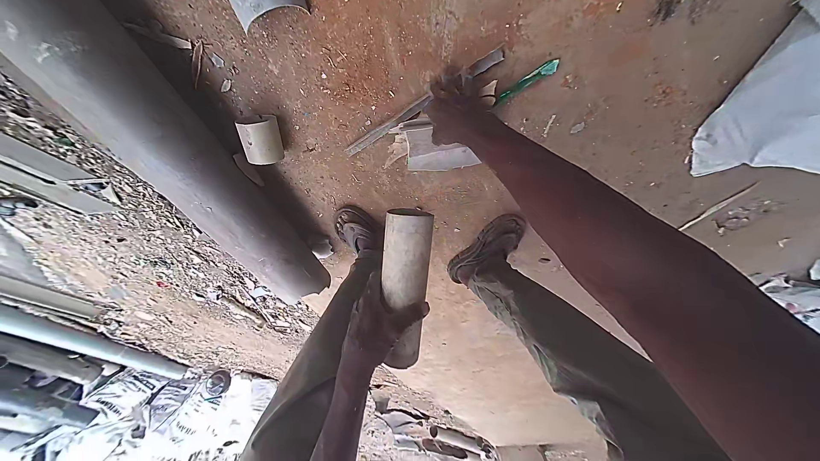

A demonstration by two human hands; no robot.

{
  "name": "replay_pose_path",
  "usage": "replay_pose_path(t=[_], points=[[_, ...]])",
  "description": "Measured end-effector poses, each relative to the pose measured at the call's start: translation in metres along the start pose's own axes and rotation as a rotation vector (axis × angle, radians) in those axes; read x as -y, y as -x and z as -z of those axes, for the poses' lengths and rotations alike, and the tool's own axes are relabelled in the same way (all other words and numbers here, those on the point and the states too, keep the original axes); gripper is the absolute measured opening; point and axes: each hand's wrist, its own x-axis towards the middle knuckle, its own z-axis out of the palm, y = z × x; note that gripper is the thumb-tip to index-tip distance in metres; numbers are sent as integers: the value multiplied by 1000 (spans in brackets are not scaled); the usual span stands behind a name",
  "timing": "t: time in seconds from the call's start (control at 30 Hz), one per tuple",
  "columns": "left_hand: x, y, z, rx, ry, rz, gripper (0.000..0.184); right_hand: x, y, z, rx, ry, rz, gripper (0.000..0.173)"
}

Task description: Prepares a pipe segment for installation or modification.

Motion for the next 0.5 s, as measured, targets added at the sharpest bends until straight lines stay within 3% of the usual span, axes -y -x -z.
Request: replay_pose_path(t=[0.17,0.33,0.5], points=[[-2,1,5,12,24,0,89,8,7,-14,-67,-67,-83,54],[-2,0,8,38,53,5,90,5,37,-22,-175,-180,-52,63],[-4,0,7,42,36,18,91,14,68,-22,-43,-214,43,52]])
